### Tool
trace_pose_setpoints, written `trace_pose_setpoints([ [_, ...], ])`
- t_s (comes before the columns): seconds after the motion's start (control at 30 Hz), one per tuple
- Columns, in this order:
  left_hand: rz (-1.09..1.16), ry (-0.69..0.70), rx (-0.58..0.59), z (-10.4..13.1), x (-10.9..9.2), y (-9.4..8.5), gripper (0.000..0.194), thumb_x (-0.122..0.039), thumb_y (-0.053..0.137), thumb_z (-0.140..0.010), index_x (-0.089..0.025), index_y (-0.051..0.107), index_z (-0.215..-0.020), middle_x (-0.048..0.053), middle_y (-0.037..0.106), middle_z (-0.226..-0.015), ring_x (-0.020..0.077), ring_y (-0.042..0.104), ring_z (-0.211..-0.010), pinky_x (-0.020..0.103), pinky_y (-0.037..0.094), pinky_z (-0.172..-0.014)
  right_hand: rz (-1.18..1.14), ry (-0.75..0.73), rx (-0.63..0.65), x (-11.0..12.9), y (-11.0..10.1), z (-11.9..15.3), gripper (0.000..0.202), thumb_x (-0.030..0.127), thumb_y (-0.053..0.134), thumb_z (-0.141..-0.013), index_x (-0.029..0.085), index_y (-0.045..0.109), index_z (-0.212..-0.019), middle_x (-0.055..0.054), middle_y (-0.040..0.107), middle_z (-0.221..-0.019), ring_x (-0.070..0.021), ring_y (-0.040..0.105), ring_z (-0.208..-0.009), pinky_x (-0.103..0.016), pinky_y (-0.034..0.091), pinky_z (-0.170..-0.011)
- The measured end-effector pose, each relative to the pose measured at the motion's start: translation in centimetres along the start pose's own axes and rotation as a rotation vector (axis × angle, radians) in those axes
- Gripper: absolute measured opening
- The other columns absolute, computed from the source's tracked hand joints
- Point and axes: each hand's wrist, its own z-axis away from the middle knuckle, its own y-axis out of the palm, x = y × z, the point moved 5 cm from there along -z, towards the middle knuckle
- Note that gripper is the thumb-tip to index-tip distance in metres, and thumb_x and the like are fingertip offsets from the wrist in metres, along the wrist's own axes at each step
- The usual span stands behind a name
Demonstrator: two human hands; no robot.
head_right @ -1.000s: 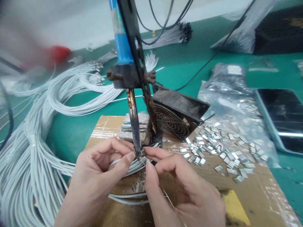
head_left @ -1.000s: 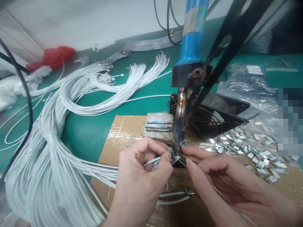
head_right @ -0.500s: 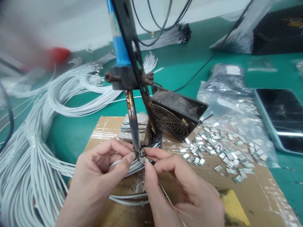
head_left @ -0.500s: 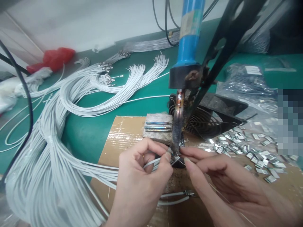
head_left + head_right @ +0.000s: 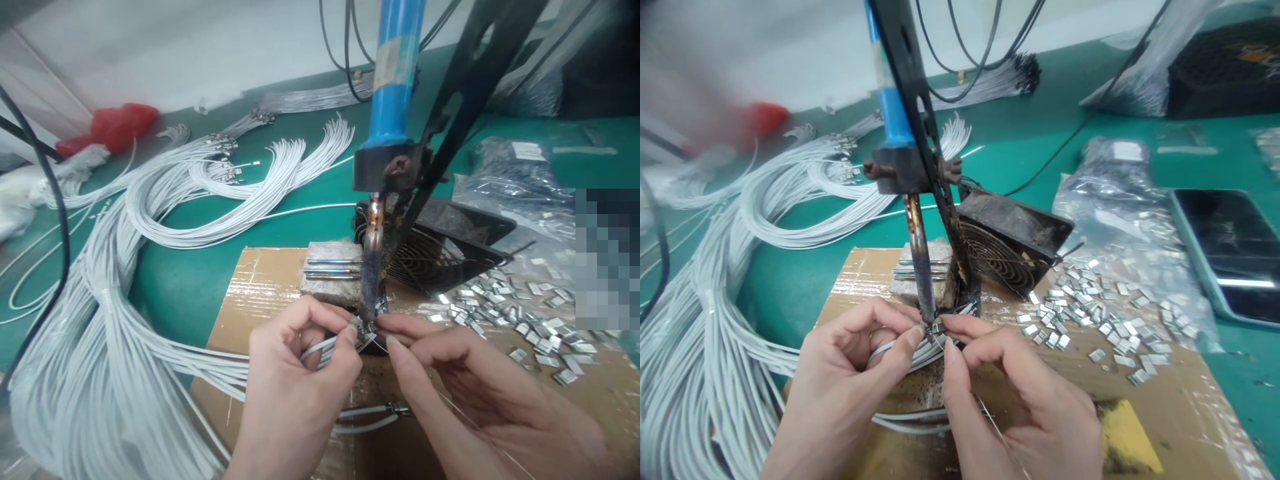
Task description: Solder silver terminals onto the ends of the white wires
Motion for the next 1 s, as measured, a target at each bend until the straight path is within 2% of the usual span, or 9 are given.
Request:
trace_pose_setpoints([
  [0.13,0.025,-0.017,-0.019,0.06,-0.08,0.19,0.012,-0.008,0.078,-0.072,-0.016,0.07,-0.068,-0.002,0.076,-0.076,0.0056,0.064,-0.059,0.009,0.048,-0.052,0.027,-0.069,0.047,-0.14,-0.2,-0.37,0.017,0.025,0.079,-0.083,0.028,0.069,-0.069,0.008,0.083,-0.097,-0.0101,0.081,-0.084,-0.007,0.059,-0.079],
  [0.23,0.073,-0.032,-0.078,0.31,-0.37,0.44,0.012,-0.008,0.078,-0.07,-0.015,0.07,-0.065,-0.002,0.076,-0.074,0.0041,0.062,-0.057,0.008,0.046,-0.052,0.034,-0.119,0.081,-0.01,-0.2,-0.47,0.016,0.023,0.08,-0.082,0.029,0.071,-0.07,0.007,0.084,-0.096,-0.0124,0.082,-0.084,-0.008,0.06,-0.076],
  [0.37,0.108,-0.03,-0.144,0.47,-0.76,0.6,0.012,-0.01,0.078,-0.07,-0.014,0.069,-0.062,-0.002,0.074,-0.071,0.0031,0.06,-0.056,0.007,0.045,-0.052,0.01,-0.047,0.033,-0.42,-0.49,-0.41,0.016,0.024,0.08,-0.082,0.027,0.071,-0.07,0.004,0.084,-0.099,-0.0143,0.082,-0.089,-0.01,0.061,-0.08],
  [0.5,0.062,-0.016,-0.104,0.24,-0.83,0.38,0.012,-0.01,0.079,-0.07,-0.015,0.07,-0.064,0.0,0.076,-0.074,0.0059,0.062,-0.058,0.009,0.046,-0.051,0.026,-0.08,0.097,-0.35,-0.3,-0.31,0.013,0.026,0.082,-0.081,0.027,0.072,-0.072,0.001,0.084,-0.102,-0.0191,0.082,-0.094,-0.016,0.063,-0.082],
  [0.57,0.046,-0.013,-0.074,0.13,-0.77,0.34,0.012,-0.009,0.08,-0.07,-0.015,0.07,-0.065,0.0,0.076,-0.074,0.0066,0.063,-0.058,0.01,0.047,-0.052,0.042,-0.042,0.071,-0.35,-0.33,-0.28,0.015,0.028,0.082,-0.081,0.026,0.072,-0.07,0.0,0.084,-0.102,-0.0184,0.082,-0.092,-0.016,0.062,-0.083],
  [0.7,0.089,-0.034,-0.102,0.07,-0.47,0.33,0.014,-0.006,0.08,-0.068,-0.014,0.07,-0.063,-0.001,0.074,-0.072,0.0048,0.06,-0.055,0.009,0.045,-0.05,0.052,0.026,0.022,-0.32,-0.32,-0.23,0.022,0.032,0.082,-0.081,0.025,0.07,-0.064,0.0,0.084,-0.098,-0.0143,0.082,-0.084,-0.009,0.06,-0.079],
  [0.8,0.096,-0.035,-0.085,0.0,-0.32,0.47,0.015,-0.005,0.079,-0.068,-0.015,0.07,-0.063,-0.001,0.075,-0.072,0.006,0.063,-0.057,0.009,0.047,-0.052,0.071,-0.028,0.052,-0.39,-0.35,-0.46,0.02,0.031,0.082,-0.082,0.027,0.071,-0.066,0.003,0.084,-0.096,-0.0125,0.082,-0.083,-0.007,0.058,-0.079],
  [0.9,0.077,-0.036,-0.053,-0.04,-0.25,0.41,0.014,-0.005,0.079,-0.069,-0.015,0.07,-0.065,-0.001,0.076,-0.075,0.0063,0.065,-0.06,0.009,0.048,-0.053,0.09,-0.12,0.114,-0.44,-0.35,-0.71,0.016,0.029,0.082,-0.082,0.027,0.072,-0.07,0.002,0.084,-0.1,-0.0158,0.083,-0.087,-0.011,0.061,-0.081],
  [1.0,0.067,-0.042,-0.023,-0.05,-0.25,0.32,0.013,-0.007,0.079,-0.072,-0.014,0.07,-0.067,0.0,0.076,-0.077,0.0057,0.064,-0.06,0.009,0.049,-0.054,0.131,-0.125,0.107,-0.54,-0.5,-0.81,0.018,0.031,0.079,-0.085,0.026,0.071,-0.07,0.0,0.084,-0.102,-0.0172,0.083,-0.09,-0.014,0.061,-0.084],
])
